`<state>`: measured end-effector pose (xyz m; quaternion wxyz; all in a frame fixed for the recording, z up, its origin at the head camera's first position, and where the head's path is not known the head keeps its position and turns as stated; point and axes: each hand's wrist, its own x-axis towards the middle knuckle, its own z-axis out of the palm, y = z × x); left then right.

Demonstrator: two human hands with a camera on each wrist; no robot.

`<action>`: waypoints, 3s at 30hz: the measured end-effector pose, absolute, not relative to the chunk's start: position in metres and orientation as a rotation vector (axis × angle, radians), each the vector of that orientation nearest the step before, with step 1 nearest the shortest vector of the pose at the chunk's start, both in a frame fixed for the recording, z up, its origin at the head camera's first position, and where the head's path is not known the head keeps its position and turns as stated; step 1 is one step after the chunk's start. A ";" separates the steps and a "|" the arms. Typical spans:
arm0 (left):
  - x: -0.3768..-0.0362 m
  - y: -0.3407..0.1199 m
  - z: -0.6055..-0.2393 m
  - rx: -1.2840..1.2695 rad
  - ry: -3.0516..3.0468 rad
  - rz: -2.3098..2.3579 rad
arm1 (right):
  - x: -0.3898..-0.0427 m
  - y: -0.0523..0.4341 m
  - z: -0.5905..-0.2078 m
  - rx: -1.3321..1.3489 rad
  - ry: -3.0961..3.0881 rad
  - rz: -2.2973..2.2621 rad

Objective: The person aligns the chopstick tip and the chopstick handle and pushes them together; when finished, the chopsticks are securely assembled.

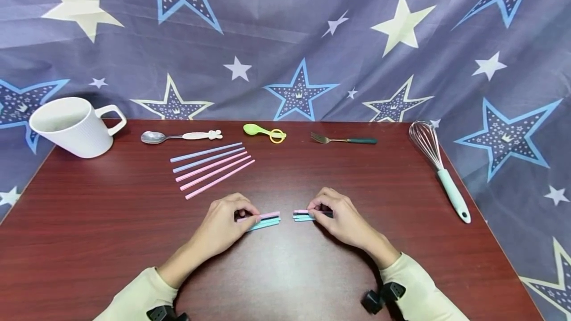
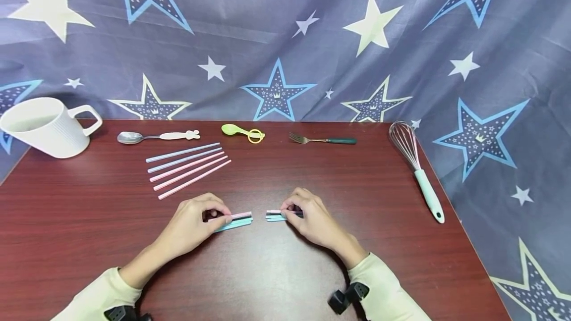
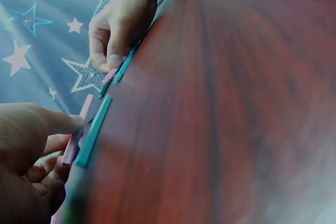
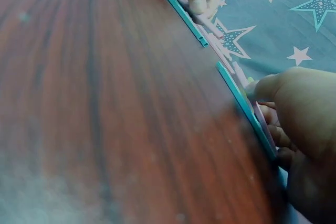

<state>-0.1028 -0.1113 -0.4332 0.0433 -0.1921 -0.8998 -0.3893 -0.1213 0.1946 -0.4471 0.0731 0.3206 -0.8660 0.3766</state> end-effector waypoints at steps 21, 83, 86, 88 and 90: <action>-0.110 -0.125 -0.381 -0.681 -2.652 -1.082 | -0.132 0.196 -0.404 0.868 -2.411 1.238; -0.108 -0.114 -0.385 -0.701 -2.553 -1.155 | -0.125 0.161 -0.397 0.983 -2.348 1.329; -0.108 -0.113 -0.387 -0.690 -2.547 -1.156 | -0.125 0.160 -0.398 0.986 -2.352 1.318; -0.109 -0.113 -0.388 -0.691 -2.542 -1.163 | -0.124 0.159 -0.399 0.986 -2.349 1.313; -0.109 -0.112 -0.389 -0.692 -2.530 -1.170 | -0.124 0.158 -0.399 0.983 -2.346 1.312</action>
